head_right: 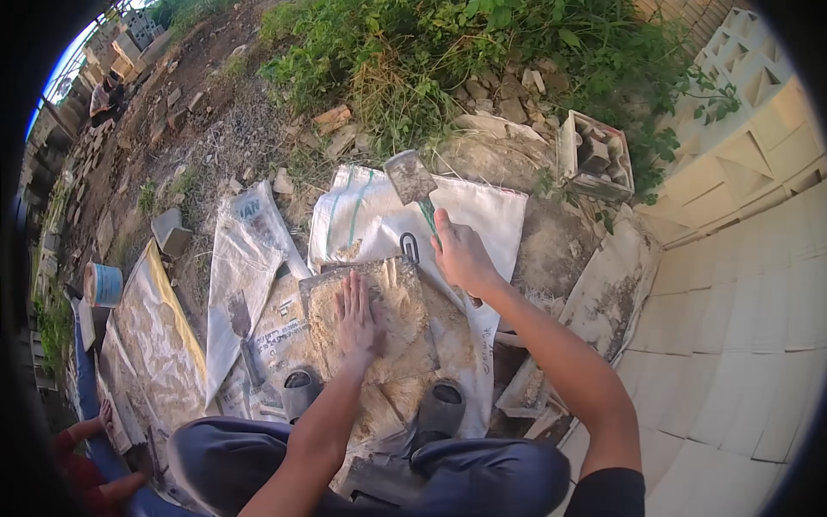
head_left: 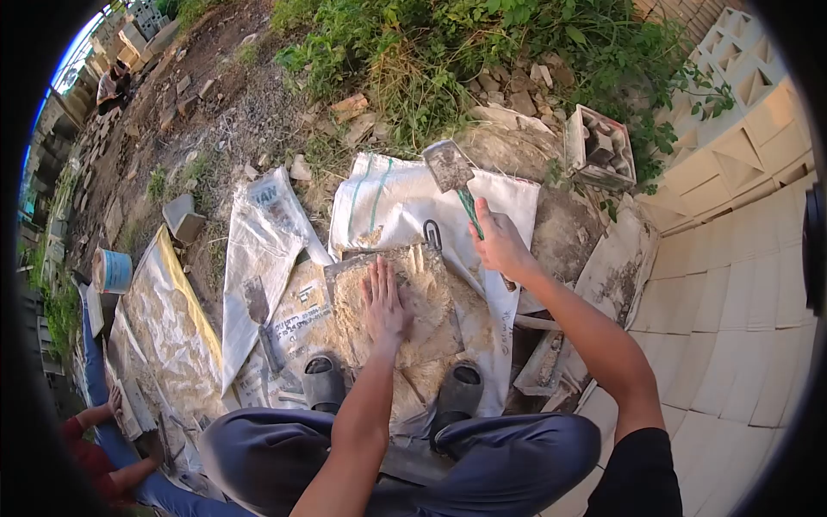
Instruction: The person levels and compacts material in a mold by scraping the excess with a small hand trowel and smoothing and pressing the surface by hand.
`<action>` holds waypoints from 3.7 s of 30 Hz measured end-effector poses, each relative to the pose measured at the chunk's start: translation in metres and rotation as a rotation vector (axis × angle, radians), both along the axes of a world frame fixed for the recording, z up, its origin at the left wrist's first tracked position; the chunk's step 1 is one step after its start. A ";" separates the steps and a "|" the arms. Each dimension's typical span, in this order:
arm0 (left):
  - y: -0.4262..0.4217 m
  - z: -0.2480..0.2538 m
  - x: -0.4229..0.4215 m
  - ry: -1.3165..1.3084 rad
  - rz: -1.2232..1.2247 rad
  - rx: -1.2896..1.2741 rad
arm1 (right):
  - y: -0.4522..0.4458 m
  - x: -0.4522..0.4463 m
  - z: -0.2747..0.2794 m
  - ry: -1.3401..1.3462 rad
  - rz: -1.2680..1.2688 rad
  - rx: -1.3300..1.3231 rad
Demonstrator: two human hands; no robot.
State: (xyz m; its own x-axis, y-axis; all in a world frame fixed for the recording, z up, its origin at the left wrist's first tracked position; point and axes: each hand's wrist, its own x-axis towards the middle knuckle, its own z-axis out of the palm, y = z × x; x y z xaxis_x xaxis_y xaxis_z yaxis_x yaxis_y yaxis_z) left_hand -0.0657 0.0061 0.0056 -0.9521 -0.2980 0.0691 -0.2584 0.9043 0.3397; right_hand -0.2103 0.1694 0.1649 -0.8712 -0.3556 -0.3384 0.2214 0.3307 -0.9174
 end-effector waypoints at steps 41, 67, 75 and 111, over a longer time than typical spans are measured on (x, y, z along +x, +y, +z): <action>-0.006 0.000 -0.004 0.097 0.074 0.069 | 0.027 0.085 -0.088 0.195 0.133 0.452; 0.064 0.005 0.044 -0.013 -0.508 -0.001 | 0.103 0.147 -0.115 -0.057 -0.057 0.410; 0.034 -0.008 -0.036 0.051 -0.354 -0.007 | 0.089 0.168 -0.128 -0.030 -0.095 0.378; -0.020 0.004 0.004 0.048 0.130 -0.074 | 0.053 0.067 -0.138 0.216 0.326 0.789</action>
State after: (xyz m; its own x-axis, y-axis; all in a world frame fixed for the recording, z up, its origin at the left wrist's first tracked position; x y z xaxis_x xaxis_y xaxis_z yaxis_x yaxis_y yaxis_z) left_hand -0.0612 -0.0140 0.0097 -0.9010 -0.4106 0.1399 -0.3596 0.8874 0.2883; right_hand -0.1430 0.2225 0.0268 -0.8403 -0.3299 -0.4303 -0.1464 0.9022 -0.4058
